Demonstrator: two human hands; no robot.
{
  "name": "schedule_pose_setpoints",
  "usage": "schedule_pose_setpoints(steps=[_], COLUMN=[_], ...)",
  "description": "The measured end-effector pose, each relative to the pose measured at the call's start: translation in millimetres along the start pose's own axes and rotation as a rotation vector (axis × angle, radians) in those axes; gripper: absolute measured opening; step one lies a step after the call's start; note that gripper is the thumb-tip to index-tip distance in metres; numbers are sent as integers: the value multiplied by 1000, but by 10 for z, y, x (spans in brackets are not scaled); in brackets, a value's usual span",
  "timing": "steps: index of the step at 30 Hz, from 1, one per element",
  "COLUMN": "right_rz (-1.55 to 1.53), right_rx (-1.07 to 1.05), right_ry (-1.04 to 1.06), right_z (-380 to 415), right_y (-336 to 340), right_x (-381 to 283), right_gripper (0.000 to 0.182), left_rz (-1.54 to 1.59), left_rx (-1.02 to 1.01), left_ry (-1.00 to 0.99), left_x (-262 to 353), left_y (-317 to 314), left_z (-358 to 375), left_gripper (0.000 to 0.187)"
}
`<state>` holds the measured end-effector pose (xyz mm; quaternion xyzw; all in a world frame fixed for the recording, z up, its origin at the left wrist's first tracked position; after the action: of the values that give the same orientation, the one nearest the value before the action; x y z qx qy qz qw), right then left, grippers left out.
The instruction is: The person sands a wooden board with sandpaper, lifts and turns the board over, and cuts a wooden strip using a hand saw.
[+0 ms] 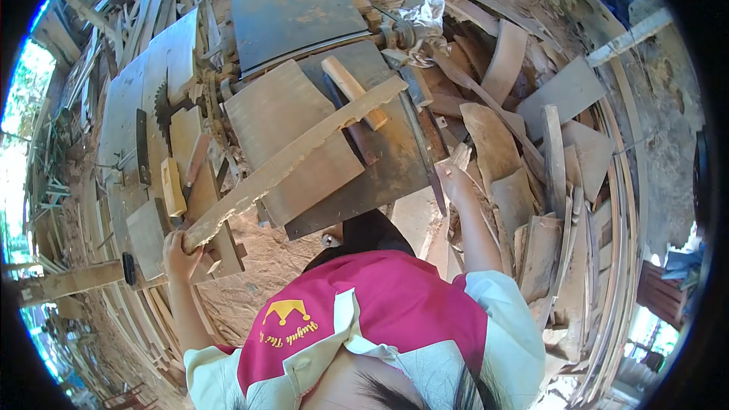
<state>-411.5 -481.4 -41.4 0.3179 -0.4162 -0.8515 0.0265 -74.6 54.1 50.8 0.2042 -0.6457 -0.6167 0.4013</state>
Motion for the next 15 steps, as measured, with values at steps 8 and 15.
schedule_pose_setpoints(steps=[8, 15], right_rz=[102, 22], right_rx=[-171, -137], right_ry=[18, 29], right_z=[11, 61], right_y=[-60, -126], right_x=[-46, 101], right_gripper=[51, 39], left_rz=[2, 1], left_rx=[-20, -131], left_ry=[23, 74], left_x=[8, -155], left_y=[51, 37], left_z=[-112, -213], left_gripper=[45, 47])
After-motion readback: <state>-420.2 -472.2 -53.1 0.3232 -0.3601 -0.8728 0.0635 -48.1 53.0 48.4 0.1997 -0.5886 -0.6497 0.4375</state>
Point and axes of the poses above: each hand's wrist, its own z-axis away from the middle knuckle, its own y-axis out of the back of the hand, x = y × z, the point moved 2 cm from there along -z, towards the middle knuckle, and after that the axes turned 14 degrees about -x, right-handed, at the moved point
